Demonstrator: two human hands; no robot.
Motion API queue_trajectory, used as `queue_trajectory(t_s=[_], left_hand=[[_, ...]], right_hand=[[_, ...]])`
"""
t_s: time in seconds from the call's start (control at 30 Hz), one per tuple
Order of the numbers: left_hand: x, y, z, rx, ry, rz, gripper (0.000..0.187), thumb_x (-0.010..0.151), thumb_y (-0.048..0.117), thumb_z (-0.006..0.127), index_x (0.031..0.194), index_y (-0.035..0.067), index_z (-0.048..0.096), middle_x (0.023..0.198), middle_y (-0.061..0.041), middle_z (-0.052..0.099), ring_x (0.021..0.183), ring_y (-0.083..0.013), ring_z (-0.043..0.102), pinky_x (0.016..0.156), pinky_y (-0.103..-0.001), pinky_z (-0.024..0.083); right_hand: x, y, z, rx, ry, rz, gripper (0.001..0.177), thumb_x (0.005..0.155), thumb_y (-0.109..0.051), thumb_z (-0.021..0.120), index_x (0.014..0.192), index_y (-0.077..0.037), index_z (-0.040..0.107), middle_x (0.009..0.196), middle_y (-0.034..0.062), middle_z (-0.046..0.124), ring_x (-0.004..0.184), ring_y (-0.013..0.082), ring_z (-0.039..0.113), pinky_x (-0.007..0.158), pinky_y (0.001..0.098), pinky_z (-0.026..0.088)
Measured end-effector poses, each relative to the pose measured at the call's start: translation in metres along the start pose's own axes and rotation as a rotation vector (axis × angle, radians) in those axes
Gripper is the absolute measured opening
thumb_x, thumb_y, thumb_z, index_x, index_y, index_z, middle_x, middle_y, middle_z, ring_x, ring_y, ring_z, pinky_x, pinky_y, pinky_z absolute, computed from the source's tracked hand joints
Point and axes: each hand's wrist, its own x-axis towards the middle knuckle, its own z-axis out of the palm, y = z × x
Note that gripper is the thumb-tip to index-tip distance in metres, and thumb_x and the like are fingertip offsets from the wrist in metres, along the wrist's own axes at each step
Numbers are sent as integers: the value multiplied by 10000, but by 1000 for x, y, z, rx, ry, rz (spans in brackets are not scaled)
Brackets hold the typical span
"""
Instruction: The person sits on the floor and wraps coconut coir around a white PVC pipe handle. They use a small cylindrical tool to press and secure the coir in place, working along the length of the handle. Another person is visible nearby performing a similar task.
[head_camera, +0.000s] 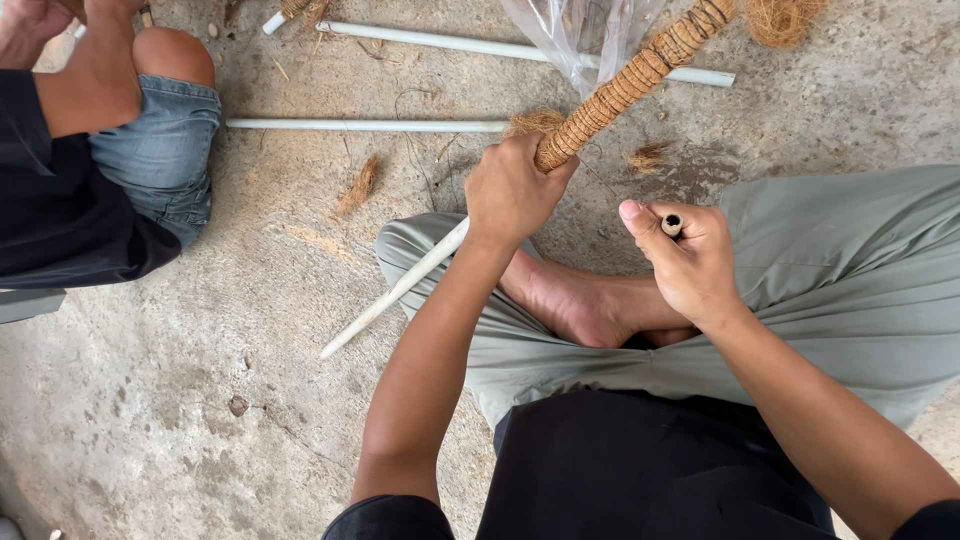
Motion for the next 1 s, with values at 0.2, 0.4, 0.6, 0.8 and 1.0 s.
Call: queue_trajectory(t_s=[0.2, 0.4, 0.6, 0.8, 1.0], left_hand=[[15, -14, -17, -127, 0, -67, 263, 848, 322, 732, 820, 61, 737, 614, -136, 676, 563, -283, 685, 624, -433, 553], [17, -11, -41, -356, -153, -27, 342, 885, 359, 746, 730, 56, 712, 489, -7, 513, 461, -94, 429, 468, -353, 389], [16, -1, -50, -341, -220, -2, 433, 915, 396, 750, 700, 28, 675, 506, 2, 506, 483, -82, 422, 473, -357, 376], [12, 6, -28, -172, -20, 137, 182, 842, 225, 718, 839, 43, 725, 641, -133, 683, 549, -255, 680, 578, -405, 555], [-5, 18, 1, 251, -92, 164, 191, 813, 250, 749, 869, 69, 728, 765, -209, 735, 695, -391, 731, 637, -484, 592]], right_hand=[[-4, 12, -9, 275, 39, 118, 510, 1075, -226, 603, 613, -71, 451, 588, -59, 452, 527, 40, 355, 474, 269, 257], [-27, 1, -14, -221, -130, -188, 494, 1027, -175, 661, 626, -12, 423, 549, 42, 326, 496, 153, 296, 476, 350, 242], [-32, -47, -8, -370, -228, -461, 461, 966, -163, 697, 594, -24, 461, 528, 86, 400, 445, 255, 409, 458, 417, 306], [-32, -96, 1, -584, -317, -655, 235, 835, -169, 732, 660, -81, 602, 622, 38, 593, 542, 247, 593, 458, 403, 451], [-7, -140, -22, -961, -451, -746, 254, 887, -219, 704, 656, -113, 699, 505, -15, 602, 446, 120, 590, 324, 317, 381]])
